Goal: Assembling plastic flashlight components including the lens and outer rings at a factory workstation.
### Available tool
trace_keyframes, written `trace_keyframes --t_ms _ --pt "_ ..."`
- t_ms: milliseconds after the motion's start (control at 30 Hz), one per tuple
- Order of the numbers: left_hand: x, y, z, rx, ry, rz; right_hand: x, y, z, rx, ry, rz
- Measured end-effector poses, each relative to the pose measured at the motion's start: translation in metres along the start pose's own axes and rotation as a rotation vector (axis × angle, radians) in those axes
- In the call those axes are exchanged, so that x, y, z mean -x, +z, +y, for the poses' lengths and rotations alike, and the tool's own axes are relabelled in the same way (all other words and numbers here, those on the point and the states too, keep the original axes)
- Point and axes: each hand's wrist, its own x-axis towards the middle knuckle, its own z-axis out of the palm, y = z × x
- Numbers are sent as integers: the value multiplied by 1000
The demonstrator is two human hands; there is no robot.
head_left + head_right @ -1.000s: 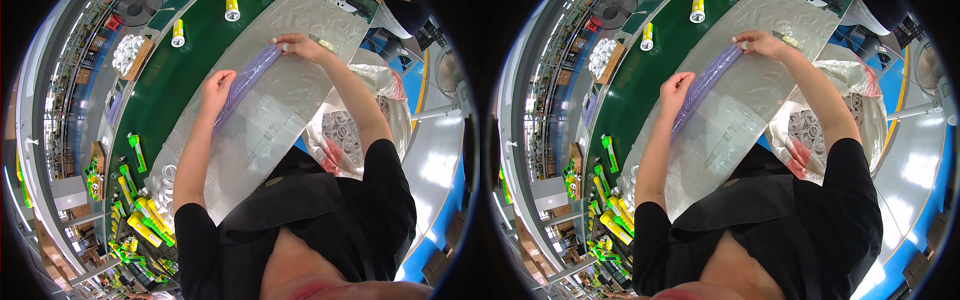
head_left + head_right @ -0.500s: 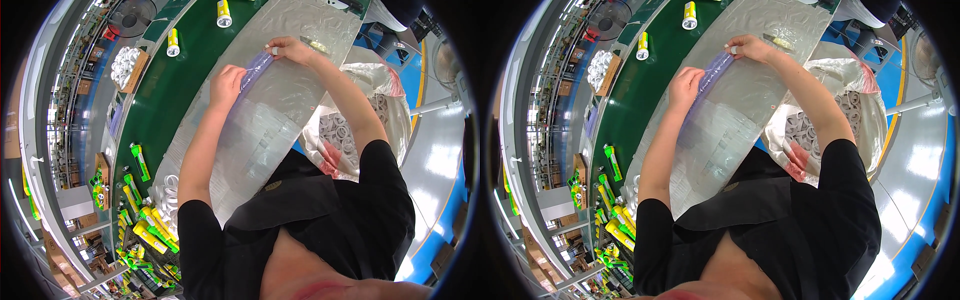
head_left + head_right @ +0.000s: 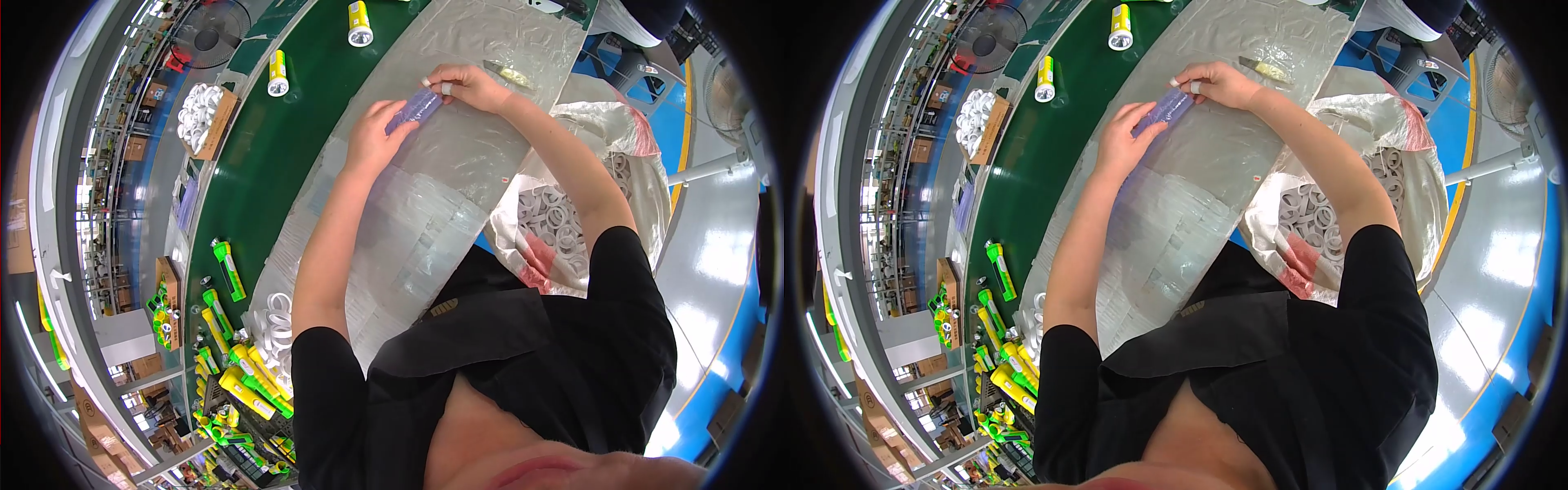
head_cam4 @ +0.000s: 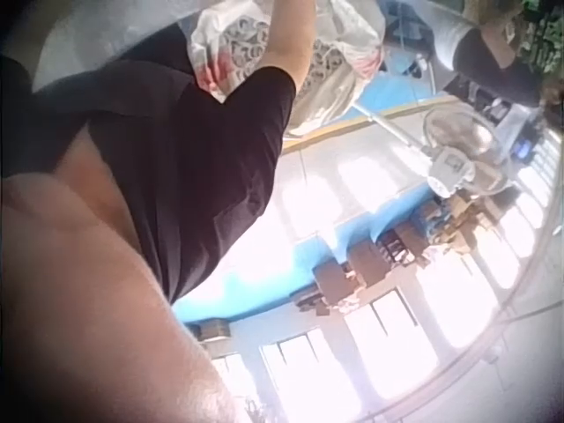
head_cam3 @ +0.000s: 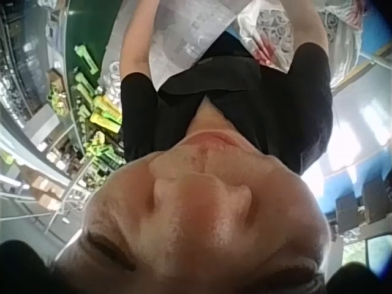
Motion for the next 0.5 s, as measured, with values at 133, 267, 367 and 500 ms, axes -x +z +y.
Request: trace_keyframes --t_ms 133,267,367,500 --pt "-1 -4 0 79 -55 -16 -7 -5 -8 153 -33 -124" --pt "-1 -5 3 80 -76 -30 -19 -6 -20 294 6 -203" --pt "-1 -4 1 89 -75 -34 -26 3 -9 657 -328 -43" --pt "-2 -3 0 122 -85 -25 -26 4 -8 158 60 -61"
